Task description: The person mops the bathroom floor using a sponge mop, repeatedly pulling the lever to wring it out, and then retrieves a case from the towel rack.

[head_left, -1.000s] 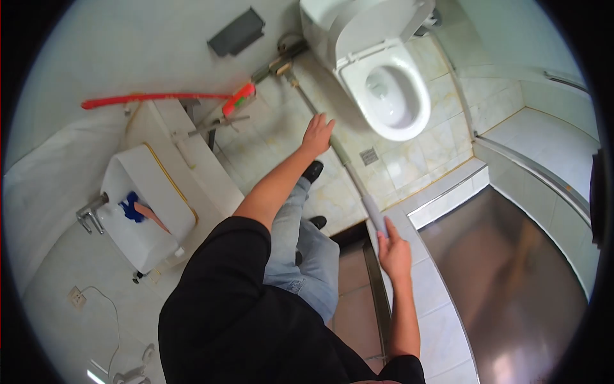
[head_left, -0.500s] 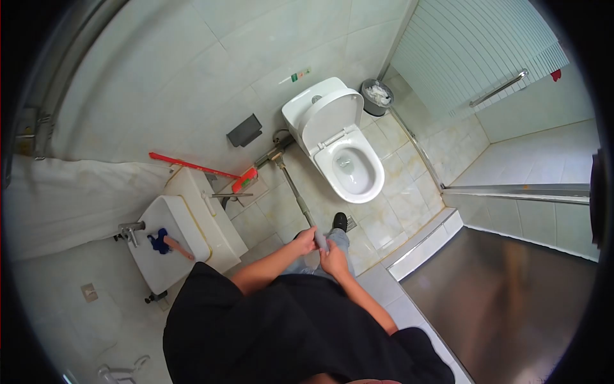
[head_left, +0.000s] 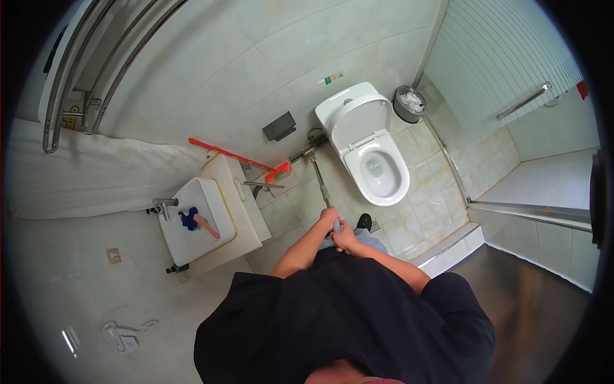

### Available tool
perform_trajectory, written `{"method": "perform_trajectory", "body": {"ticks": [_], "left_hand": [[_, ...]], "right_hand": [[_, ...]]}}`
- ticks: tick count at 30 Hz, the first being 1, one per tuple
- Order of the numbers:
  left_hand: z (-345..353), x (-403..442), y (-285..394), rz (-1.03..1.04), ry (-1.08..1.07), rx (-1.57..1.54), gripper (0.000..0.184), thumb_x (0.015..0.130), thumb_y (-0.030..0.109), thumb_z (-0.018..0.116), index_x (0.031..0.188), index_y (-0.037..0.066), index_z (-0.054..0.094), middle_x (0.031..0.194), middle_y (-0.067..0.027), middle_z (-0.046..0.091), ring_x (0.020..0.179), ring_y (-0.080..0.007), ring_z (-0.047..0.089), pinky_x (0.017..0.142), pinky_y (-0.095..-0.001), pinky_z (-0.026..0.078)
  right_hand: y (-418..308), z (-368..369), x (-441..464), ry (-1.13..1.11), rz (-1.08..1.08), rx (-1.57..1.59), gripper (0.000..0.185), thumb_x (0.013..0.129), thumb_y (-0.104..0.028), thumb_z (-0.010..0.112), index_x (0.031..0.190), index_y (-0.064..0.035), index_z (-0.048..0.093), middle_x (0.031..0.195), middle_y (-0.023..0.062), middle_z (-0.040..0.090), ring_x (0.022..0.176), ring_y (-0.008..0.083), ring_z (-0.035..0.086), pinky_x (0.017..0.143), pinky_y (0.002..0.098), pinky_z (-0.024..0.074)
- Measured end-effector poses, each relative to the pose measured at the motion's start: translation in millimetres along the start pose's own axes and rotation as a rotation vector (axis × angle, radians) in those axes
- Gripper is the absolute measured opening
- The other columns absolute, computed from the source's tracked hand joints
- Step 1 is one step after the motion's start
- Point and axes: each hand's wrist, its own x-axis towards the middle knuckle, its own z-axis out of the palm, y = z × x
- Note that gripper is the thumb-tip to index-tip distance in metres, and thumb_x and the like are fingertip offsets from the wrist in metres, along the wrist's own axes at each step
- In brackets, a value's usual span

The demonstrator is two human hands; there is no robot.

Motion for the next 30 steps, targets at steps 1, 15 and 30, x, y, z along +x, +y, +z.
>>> {"method": "perform_trajectory", "body": {"ticks": [1, 15, 30], "left_hand": [[0.5, -0.4, 2.1, 0.003, 0.012, 0.012, 0.036, 0.104, 0.033, 0.041, 0.088, 0.001, 0.048, 0.067, -0.0086, 0.050, 0.050, -0.0203, 0.048, 0.043, -0.0365, 0.045], [-12.3, 9.0, 29.7, -0.037, 0.013, -0.003, 0.022, 0.100, 0.022, 0.043, 0.094, 0.001, 0.047, 0.067, -0.0078, 0.049, 0.049, -0.0190, 0.047, 0.042, -0.0365, 0.044], [-70.3, -9.3, 40.4, 0.028, -0.381, 0.257, 0.047, 0.099, 0.046, 0.035, 0.103, 0.004, 0.057, 0.094, -0.0148, 0.065, 0.083, -0.0302, 0.065, 0.072, -0.0400, 0.055]], "right_hand": [[-0.4, 0.5, 3.7, -0.027, -0.003, 0.032, 0.073, 0.087, -0.003, 0.059, 0.150, -0.0126, 0.022, 0.070, 0.0108, 0.054, 0.040, 0.0175, 0.046, 0.033, 0.0337, 0.0336], [-27.7, 14.2, 23.3, -0.115, 0.021, -0.054, 0.091, 0.082, 0.001, 0.058, 0.155, -0.0077, 0.004, 0.080, 0.0113, 0.058, 0.048, 0.0181, 0.053, 0.041, 0.0355, 0.0465], [-8.4, 31.5, 27.4, -0.333, 0.130, 0.346, 0.010, 0.097, -0.015, 0.056, 0.096, -0.0063, 0.050, 0.072, 0.0021, 0.052, 0.051, 0.0093, 0.048, 0.041, 0.0239, 0.0454]]}}
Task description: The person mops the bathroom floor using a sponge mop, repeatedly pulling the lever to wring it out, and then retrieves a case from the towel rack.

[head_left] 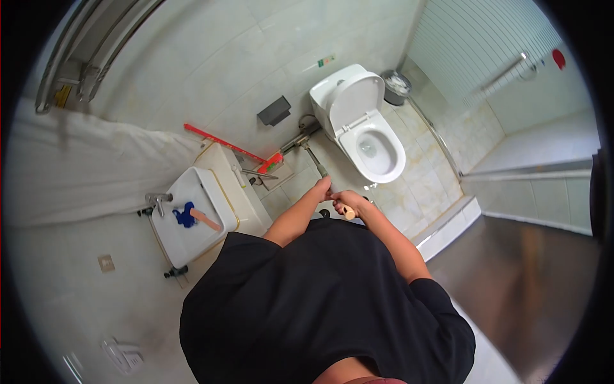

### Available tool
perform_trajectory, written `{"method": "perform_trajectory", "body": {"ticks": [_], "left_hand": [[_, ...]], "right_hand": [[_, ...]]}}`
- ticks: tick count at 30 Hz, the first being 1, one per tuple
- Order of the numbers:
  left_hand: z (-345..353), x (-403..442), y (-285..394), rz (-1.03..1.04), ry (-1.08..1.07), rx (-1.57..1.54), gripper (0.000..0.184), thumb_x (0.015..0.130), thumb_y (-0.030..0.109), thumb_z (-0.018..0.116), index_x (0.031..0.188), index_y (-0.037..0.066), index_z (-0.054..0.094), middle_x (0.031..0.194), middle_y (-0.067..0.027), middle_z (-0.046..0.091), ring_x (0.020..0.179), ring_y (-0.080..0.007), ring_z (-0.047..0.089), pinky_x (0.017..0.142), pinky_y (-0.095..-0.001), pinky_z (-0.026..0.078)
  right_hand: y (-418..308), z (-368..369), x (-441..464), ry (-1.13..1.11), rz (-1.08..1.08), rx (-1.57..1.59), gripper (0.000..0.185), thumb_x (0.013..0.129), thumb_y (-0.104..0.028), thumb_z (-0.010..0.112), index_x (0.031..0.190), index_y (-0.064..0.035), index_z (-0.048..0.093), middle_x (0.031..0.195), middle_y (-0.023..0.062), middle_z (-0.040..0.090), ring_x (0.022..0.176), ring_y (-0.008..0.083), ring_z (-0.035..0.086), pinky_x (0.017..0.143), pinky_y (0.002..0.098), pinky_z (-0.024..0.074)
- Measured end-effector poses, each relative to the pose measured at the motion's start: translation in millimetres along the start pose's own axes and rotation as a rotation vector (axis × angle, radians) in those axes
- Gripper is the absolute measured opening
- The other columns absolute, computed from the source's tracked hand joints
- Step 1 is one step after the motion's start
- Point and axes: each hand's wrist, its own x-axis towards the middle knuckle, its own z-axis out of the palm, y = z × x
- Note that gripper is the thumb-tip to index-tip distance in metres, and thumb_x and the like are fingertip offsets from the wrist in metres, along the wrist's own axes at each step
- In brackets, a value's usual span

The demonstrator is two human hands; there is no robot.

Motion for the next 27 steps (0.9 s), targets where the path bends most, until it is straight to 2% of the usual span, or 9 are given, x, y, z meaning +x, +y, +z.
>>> {"method": "perform_trajectory", "body": {"ticks": [2, 8, 14, 18, 20, 21, 23, 26, 27], "left_hand": [[-7.2, -9.4, -5.5, -0.058, -0.026, 0.124, 0.047, 0.099, 0.045, 0.035, 0.107, 0.004, 0.057, 0.100, -0.0147, 0.066, 0.088, -0.0291, 0.066, 0.079, -0.0405, 0.056], [-52.3, 17.2, -82.6, -0.280, -0.195, 0.370, 0.049, 0.096, 0.046, 0.040, 0.113, 0.002, 0.058, 0.110, -0.0175, 0.066, 0.098, -0.0302, 0.067, 0.093, -0.0467, 0.053], [-83.6, 42.7, -176.1, -0.347, -0.120, 0.467, 0.045, 0.095, 0.040, 0.046, 0.121, 0.005, 0.056, 0.108, -0.0175, 0.065, 0.095, -0.0313, 0.068, 0.086, -0.0482, 0.056], [-94.7, 62.6, -216.5, -0.350, -0.106, 0.646, 0.047, 0.096, 0.039, 0.047, 0.125, 0.004, 0.054, 0.108, -0.0161, 0.065, 0.088, -0.0283, 0.068, 0.075, -0.0440, 0.059], [-98.3, 84.6, -236.0, -0.262, -0.047, 0.741, 0.041, 0.092, 0.038, 0.053, 0.108, 0.001, 0.061, 0.093, -0.0141, 0.067, 0.077, -0.0266, 0.068, 0.066, -0.0440, 0.057], [-98.1, 92.6, -240.6, -0.279, -0.048, 0.755, 0.041, 0.092, 0.038, 0.053, 0.108, 0.001, 0.061, 0.093, -0.0141, 0.067, 0.077, -0.0266, 0.068, 0.066, -0.0440, 0.057], [-96.6, 120.5, -250.0, -0.230, -0.114, 1.015, 0.042, 0.096, 0.037, 0.047, 0.120, 0.003, 0.057, 0.098, -0.0137, 0.068, 0.078, -0.0239, 0.068, 0.067, -0.0408, 0.058], [-115.4, 201.9, -300.6, -0.190, -0.175, 1.184, 0.041, 0.094, 0.037, 0.051, 0.115, 0.002, 0.057, 0.092, -0.0154, 0.068, 0.078, -0.0303, 0.068, 0.071, -0.0457, 0.057], [-112.0, 220.9, -307.8, -0.006, -0.123, 1.376, 0.042, 0.092, 0.038, 0.054, 0.114, 0.003, 0.057, 0.096, -0.0176, 0.067, 0.083, -0.0351, 0.067, 0.076, -0.0478, 0.055]], "right_hand": [[25.1, 1.5, -18.1, 0.023, -0.033, 0.171, 0.014, 0.096, -0.013, 0.055, 0.092, -0.0023, 0.048, 0.072, 0.0041, 0.052, 0.049, 0.0100, 0.046, 0.040, 0.0244, 0.0433], [145.3, 33.8, -67.5, 0.182, -0.091, 0.365, 0.011, 0.094, -0.007, 0.054, 0.101, -0.0034, 0.046, 0.080, 0.0079, 0.054, 0.052, 0.0140, 0.050, 0.040, 0.0270, 0.0420], [254.0, 75.4, -125.7, 0.257, -0.138, 0.562, 0.017, 0.094, -0.006, 0.053, 0.110, -0.0055, 0.047, 0.081, 0.0064, 0.054, 0.055, 0.0121, 0.050, 0.042, 0.0256, 0.0416], [328.5, 108.8, -157.6, 0.326, -0.148, 0.711, 0.025, 0.094, -0.005, 0.054, 0.118, -0.0056, 0.049, 0.081, 0.0052, 0.055, 0.056, 0.0111, 0.051, 0.043, 0.0247, 0.0430], [373.4, 118.4, -167.8, 0.357, -0.178, 0.756, 0.026, 0.093, -0.005, 0.055, 0.119, -0.0044, 0.050, 0.081, 0.0055, 0.056, 0.056, 0.0112, 0.053, 0.044, 0.0247, 0.0447], [395.3, 123.4, -172.0, 0.368, -0.179, 0.725, 0.020, 0.093, -0.004, 0.054, 0.113, -0.0033, 0.051, 0.079, 0.0060, 0.057, 0.057, 0.0113, 0.055, 0.044, 0.0249, 0.0458], [447.0, 131.7, -174.4, 0.386, -0.143, 0.707, 0.012, 0.090, 0.000, 0.051, 0.101, -0.0035, 0.052, 0.075, 0.0064, 0.058, 0.055, 0.0115, 0.055, 0.044, 0.0255, 0.0462], [522.1, 150.4, -174.5, 0.277, -0.135, 0.882, 0.034, 0.084, 0.001, 0.051, 0.118, -0.0027, 0.051, 0.079, 0.0057, 0.056, 0.055, 0.0139, 0.056, 0.045, 0.0282, 0.0491], [551.8, 159.7, -170.6, 0.278, -0.069, 0.977, 0.038, 0.083, 0.001, 0.051, 0.121, -0.0051, 0.049, 0.079, 0.0055, 0.055, 0.055, 0.0144, 0.056, 0.045, 0.0288, 0.0488]]}}
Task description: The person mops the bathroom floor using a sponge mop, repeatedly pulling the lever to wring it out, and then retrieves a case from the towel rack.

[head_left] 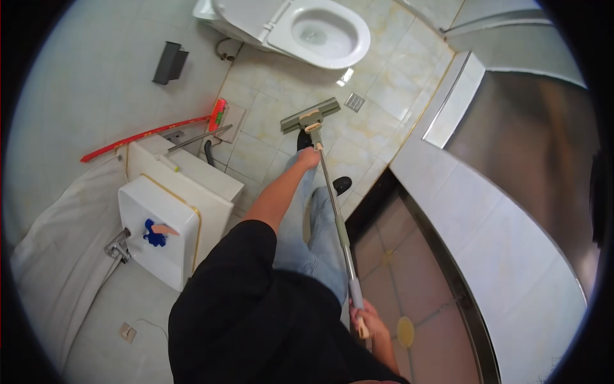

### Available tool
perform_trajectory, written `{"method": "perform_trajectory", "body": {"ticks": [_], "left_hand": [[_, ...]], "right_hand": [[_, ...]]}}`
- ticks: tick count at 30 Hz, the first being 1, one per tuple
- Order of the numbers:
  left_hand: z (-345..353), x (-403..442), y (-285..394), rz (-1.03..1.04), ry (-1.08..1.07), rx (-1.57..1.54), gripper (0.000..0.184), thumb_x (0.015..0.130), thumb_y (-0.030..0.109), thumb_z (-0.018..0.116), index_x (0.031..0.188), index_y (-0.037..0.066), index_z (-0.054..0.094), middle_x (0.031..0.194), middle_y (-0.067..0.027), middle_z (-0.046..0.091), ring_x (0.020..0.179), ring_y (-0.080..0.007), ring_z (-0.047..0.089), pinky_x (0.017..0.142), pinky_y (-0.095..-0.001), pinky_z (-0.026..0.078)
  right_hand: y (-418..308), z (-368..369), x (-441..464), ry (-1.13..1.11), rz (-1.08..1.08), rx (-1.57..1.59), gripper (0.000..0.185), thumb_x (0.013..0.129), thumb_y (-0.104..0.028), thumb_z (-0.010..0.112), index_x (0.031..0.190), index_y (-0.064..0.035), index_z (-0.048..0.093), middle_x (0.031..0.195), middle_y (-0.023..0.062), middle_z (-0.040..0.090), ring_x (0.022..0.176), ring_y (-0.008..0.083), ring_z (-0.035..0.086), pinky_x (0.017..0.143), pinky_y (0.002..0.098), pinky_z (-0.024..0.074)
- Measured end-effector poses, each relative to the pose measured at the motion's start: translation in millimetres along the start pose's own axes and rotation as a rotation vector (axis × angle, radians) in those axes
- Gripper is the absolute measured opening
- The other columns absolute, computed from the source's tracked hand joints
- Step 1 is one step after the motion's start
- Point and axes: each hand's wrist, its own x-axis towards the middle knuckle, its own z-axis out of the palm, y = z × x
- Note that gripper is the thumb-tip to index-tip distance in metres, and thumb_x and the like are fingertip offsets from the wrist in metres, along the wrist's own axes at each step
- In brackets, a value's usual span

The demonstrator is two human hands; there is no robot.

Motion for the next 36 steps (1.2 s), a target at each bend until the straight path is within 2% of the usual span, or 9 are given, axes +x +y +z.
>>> {"method": "perform_trajectory", "body": {"ticks": [4, 6, 8, 12, 18, 25, 27, 32, 36], "left_hand": [[35.6, 82.7, 1.8, 0.129, 0.417, 0.216, 0.052, 0.086, 0.043, 0.063, 0.121, 0.006, 0.056, 0.114, -0.0229, 0.062, 0.104, -0.0456, 0.059, 0.093, -0.0509, 0.048], [50.1, 117.1, 7.7, 0.205, 0.515, 0.170, 0.060, 0.084, 0.043, 0.065, 0.129, 0.005, 0.055, 0.135, -0.0208, 0.049, 0.123, -0.0418, 0.049, 0.103, -0.0488, 0.043], [64.3, 144.1, 7.1, 0.152, 0.445, 0.274, 0.059, 0.083, 0.043, 0.066, 0.129, 0.008, 0.055, 0.139, -0.0199, 0.046, 0.127, -0.0407, 0.045, 0.106, -0.0497, 0.040], [90.7, 210.2, -25.5, -0.026, 0.181, 0.690, 0.054, 0.084, 0.041, 0.065, 0.127, 0.010, 0.055, 0.135, -0.0186, 0.049, 0.127, -0.0395, 0.045, 0.105, -0.0485, 0.041], [91.2, 204.6, -15.3, 0.039, 0.336, 0.507, 0.049, 0.076, 0.020, 0.065, 0.120, 0.006, 0.046, 0.118, -0.0209, 0.064, 0.112, -0.0392, 0.061, 0.098, -0.0487, 0.045], [103.1, 199.1, -16.8, 0.271, 0.345, 0.405, 0.064, 0.081, 0.033, 0.068, 0.129, -0.002, 0.047, 0.117, -0.0297, 0.062, 0.112, -0.0452, 0.060, 0.095, -0.0473, 0.049], [107.0, 194.4, 1.4, 0.292, 0.373, 0.357, 0.056, 0.083, 0.034, 0.071, 0.124, -0.001, 0.056, 0.103, -0.0241, 0.068, 0.103, -0.0379, 0.067, 0.087, -0.0434, 0.052], [117.7, 196.5, 68.1, 0.367, 0.285, -0.560, 0.023, 0.088, 0.016, 0.069, 0.109, 0.007, 0.064, 0.067, -0.0047, 0.060, 0.060, -0.0133, 0.060, 0.059, -0.0305, 0.051], [127.9, 208.2, 116.4, 0.307, 0.235, -0.838, 0.014, 0.090, 0.011, 0.065, 0.104, 0.008, 0.063, 0.064, -0.0032, 0.057, 0.056, -0.0136, 0.055, 0.051, -0.0327, 0.049]], "right_hand": [[60.7, -44.9, 30.9, 0.067, 0.286, 0.030, 0.030, 0.087, -0.012, 0.069, 0.112, -0.0083, 0.053, 0.079, 0.0051, 0.056, 0.062, 0.0163, 0.059, 0.048, 0.0305, 0.0492], [74.3, -53.4, 69.1, 0.044, 0.405, 0.059, 0.025, 0.087, -0.015, 0.071, 0.105, -0.0072, 0.055, 0.076, 0.0047, 0.056, 0.060, 0.0158, 0.058, 0.048, 0.0306, 0.0471], [80.8, -50.4, 97.9, 0.062, 0.578, 0.047, 0.026, 0.086, -0.023, 0.076, 0.085, -0.0054, 0.057, 0.066, 0.0020, 0.053, 0.054, 0.0139, 0.053, 0.045, 0.0313, 0.0416], [103.2, -52.2, 142.0, 0.196, 0.610, -0.051, 0.032, 0.086, -0.030, 0.078, 0.077, -0.0068, 0.057, 0.061, -0.0002, 0.052, 0.047, 0.0114, 0.048, 0.044, 0.0296, 0.0394], [124.2, -55.0, 156.6, 0.396, 0.391, -0.312, 0.037, 0.081, -0.033, 0.079, 0.070, -0.0032, 0.060, 0.056, 0.0042, 0.055, 0.049, 0.0150, 0.054, 0.047, 0.0346, 0.0422], [213.7, -62.9, 179.9, 0.692, 0.178, -0.564, 0.033, 0.073, -0.033, 0.075, 0.073, -0.0003, 0.068, 0.062, 0.0160, 0.064, 0.059, 0.0310, 0.065, 0.058, 0.0424, 0.0503], [229.5, -67.9, 190.7, 0.735, 0.169, -0.588, 0.033, 0.074, -0.034, 0.074, 0.075, -0.0020, 0.069, 0.065, 0.0184, 0.066, 0.065, 0.0359, 0.068, 0.061, 0.0444, 0.0523], [232.0, -81.7, 232.1, 1.096, -0.085, -0.714, 0.031, 0.075, -0.031, 0.076, 0.068, -0.0055, 0.059, 0.059, 0.0174, 0.061, 0.058, 0.0385, 0.065, 0.053, 0.0460, 0.0487], [213.1, -103.8, 286.4, 1.083, -0.105, -0.646, 0.034, 0.078, -0.032, 0.077, 0.068, -0.0056, 0.057, 0.059, 0.0160, 0.060, 0.059, 0.0382, 0.065, 0.054, 0.0446, 0.0479]]}}
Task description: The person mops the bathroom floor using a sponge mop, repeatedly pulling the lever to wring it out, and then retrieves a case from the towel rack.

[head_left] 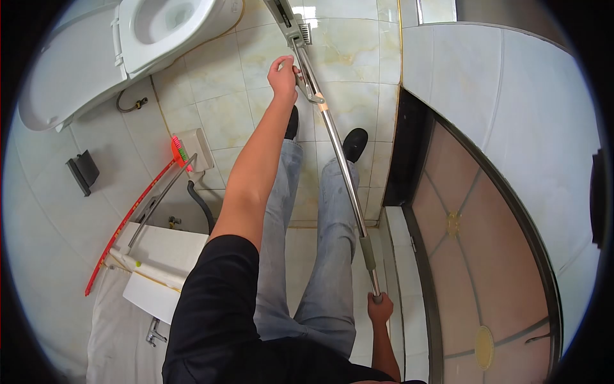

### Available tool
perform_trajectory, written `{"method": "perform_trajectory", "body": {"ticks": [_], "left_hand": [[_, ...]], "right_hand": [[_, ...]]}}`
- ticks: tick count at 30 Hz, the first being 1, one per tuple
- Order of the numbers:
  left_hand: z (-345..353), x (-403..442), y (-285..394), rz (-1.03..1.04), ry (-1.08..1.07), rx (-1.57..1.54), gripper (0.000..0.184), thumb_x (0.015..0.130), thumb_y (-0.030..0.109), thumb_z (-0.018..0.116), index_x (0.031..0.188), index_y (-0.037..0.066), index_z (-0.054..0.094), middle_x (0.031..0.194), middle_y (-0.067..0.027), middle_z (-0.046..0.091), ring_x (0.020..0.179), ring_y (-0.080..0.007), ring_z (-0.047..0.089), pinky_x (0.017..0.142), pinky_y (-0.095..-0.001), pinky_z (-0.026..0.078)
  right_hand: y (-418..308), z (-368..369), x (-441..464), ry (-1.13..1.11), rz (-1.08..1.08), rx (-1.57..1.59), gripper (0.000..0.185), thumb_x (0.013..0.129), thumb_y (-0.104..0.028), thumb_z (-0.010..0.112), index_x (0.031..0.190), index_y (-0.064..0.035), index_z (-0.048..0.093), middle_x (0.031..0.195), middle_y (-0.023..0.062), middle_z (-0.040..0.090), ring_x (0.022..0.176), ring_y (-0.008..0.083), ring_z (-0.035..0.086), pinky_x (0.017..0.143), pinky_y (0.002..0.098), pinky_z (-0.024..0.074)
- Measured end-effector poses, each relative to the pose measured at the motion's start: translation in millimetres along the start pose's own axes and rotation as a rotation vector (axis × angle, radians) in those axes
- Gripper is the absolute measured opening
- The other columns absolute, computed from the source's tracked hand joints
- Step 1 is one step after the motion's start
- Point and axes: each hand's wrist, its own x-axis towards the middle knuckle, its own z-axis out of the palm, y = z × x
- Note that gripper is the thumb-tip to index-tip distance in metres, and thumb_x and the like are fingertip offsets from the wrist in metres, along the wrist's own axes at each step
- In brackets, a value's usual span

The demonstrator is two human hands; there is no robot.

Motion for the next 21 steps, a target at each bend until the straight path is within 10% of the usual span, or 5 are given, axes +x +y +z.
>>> {"method": "perform_trajectory", "body": {"ticks": [17, 21], "left_hand": [[-15.7, 67.8, -34.9, 0.176, -0.082, 0.275, 0.017, 0.085, 0.012, 0.063, 0.098, 0.002, 0.070, 0.071, -0.0009, 0.061, 0.065, -0.0106, 0.055, 0.060, -0.0246, 0.042], [-18.5, 94.7, -34.4, -0.155, -0.271, 0.068, 0.014, 0.084, 0.015, 0.049, 0.077, 0.006, 0.058, 0.072, -0.0044, 0.058, 0.063, -0.0166, 0.052, 0.057, -0.0312, 0.044]], "right_hand": [[-7.4, 107.1, 59.0, -0.121, 0.111, 0.065, 0.022, 0.077, -0.025, 0.072, 0.070, -0.0044, 0.066, 0.065, 0.0175, 0.064, 0.066, 0.0392, 0.066, 0.060, 0.0451, 0.0506], [-5.3, 112.0, 60.3, -0.064, 0.092, 0.020, 0.023, 0.075, -0.027, 0.072, 0.071, -0.0056, 0.065, 0.064, 0.0169, 0.064, 0.065, 0.0393, 0.066, 0.060, 0.0456, 0.0514]]}}
